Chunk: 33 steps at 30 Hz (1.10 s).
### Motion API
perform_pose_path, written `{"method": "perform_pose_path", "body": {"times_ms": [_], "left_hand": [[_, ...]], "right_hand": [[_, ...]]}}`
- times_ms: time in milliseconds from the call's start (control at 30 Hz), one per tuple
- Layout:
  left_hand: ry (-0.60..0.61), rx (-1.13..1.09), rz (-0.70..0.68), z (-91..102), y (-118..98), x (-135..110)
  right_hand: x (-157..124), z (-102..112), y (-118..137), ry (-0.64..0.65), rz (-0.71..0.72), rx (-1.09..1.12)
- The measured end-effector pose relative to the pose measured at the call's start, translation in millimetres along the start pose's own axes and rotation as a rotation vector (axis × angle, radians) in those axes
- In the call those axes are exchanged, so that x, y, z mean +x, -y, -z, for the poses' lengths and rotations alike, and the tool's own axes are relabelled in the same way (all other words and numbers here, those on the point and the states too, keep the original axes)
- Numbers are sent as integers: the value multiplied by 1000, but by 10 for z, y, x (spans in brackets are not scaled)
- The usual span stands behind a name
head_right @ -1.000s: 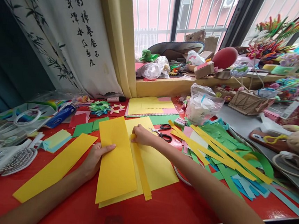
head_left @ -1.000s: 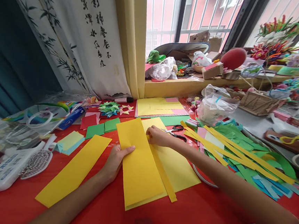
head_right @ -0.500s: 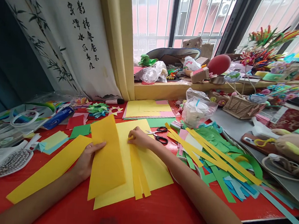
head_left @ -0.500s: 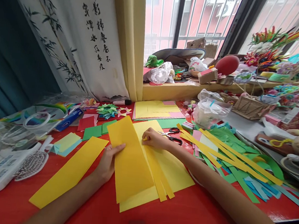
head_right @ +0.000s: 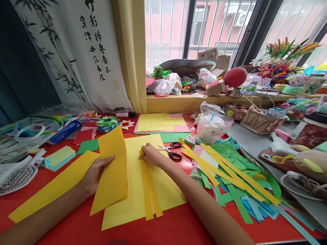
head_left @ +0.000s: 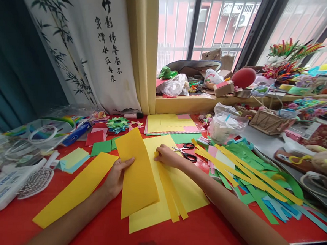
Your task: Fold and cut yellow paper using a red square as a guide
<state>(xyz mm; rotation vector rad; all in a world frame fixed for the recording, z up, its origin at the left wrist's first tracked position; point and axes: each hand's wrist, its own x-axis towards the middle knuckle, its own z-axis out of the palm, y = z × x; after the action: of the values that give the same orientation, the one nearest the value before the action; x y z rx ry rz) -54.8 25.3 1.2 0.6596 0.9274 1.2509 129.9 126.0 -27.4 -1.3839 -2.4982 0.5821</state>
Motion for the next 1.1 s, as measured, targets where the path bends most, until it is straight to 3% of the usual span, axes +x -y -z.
{"method": "perform_pose_path", "body": {"times_ms": [133,400,700,967,1100], "left_hand": [[32,26,31,6,1,-23],[83,50,41,7,19,-30],[115,58,61,20,27,-37],[117,58,94,-9,27,-49],[87,62,91,7,25,-39]], "right_hand": [[-30,-2,23,-54,-39,-7],[-2,-12,63,55,-96,-78],[-96,62,-38,-36,-48,-36],[-38,30,-17,24,-50,-61],[-66,23,-37,-23,-46,-43]]}}
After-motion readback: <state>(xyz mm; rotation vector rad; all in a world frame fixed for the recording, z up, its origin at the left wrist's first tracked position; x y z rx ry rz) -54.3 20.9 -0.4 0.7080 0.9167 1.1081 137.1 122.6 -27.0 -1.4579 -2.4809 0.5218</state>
